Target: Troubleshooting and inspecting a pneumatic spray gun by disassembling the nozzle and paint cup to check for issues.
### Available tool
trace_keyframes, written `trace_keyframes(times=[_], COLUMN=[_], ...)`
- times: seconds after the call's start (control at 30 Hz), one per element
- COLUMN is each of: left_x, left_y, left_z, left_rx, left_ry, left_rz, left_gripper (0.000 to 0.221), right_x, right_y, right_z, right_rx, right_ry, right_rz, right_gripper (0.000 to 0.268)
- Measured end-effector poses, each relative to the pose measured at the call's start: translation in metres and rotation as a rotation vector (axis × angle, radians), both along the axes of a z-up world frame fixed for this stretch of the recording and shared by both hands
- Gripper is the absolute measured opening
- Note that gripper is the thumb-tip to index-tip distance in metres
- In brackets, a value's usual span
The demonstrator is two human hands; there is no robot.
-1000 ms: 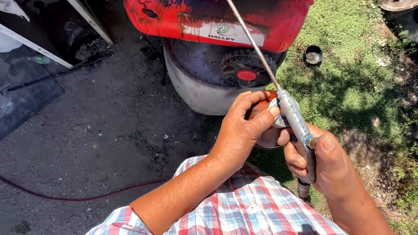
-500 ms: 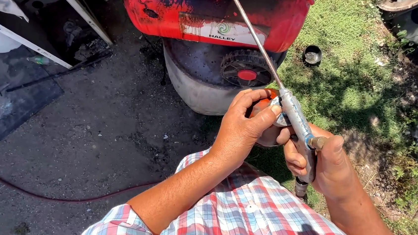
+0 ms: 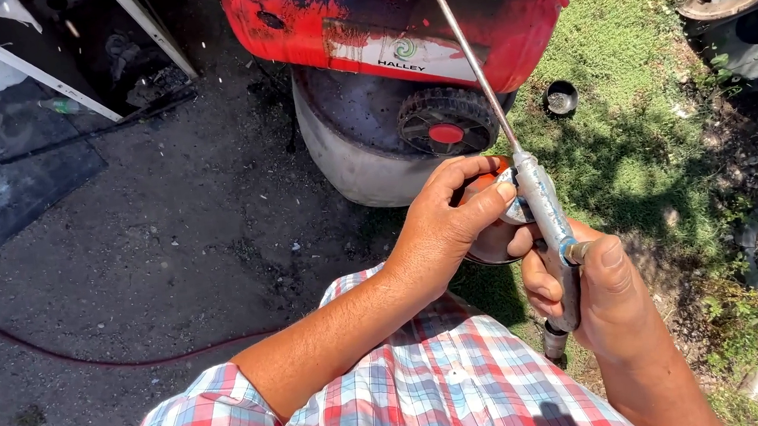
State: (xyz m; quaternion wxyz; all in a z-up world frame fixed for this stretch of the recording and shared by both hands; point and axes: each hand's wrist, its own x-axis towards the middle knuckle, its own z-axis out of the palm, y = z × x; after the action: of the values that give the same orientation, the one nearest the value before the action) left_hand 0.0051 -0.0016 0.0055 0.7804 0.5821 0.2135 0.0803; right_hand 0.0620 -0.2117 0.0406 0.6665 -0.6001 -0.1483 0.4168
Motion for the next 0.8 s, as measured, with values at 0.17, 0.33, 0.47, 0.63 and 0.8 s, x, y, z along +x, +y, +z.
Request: trace_keyframes(times=[0.17,0.33,0.47,0.63,0.8], left_x=[-0.004,-0.010,-0.011,-0.015,-0.018], left_y=[-0.002,-0.002,-0.004,-0.005,-0.002], left_z=[-0.005,0.001,-0.002,-0.005,-0.001], left_rx=[-0.031,-0.111,-0.104,-0.138,-0.110], left_ry=[-0.035,-0.068,-0.065,-0.065,-0.034], left_rz=[0.002,-0.030,-0.022,0.004,0.008], left_gripper=[0.054,0.054,0.060,0.062,0.062], right_x=[-0.005,-0.013,-0.014,-0.012,-0.012], right_y=[0.003,0.005,0.007,0.006,0.005], right_z=[0.007,0.019,0.022,0.019,0.016], right_rx=[-0.036,-0.185,-0.194,-0.197,-0.187], right_ry=[-0.028,-0.125,-0.180,-0.185,-0.154], right_rz=[-0.005,-0.002,0.010,0.028,0.038], right_gripper=[0.107,0.115,0.114,0.109,0.110])
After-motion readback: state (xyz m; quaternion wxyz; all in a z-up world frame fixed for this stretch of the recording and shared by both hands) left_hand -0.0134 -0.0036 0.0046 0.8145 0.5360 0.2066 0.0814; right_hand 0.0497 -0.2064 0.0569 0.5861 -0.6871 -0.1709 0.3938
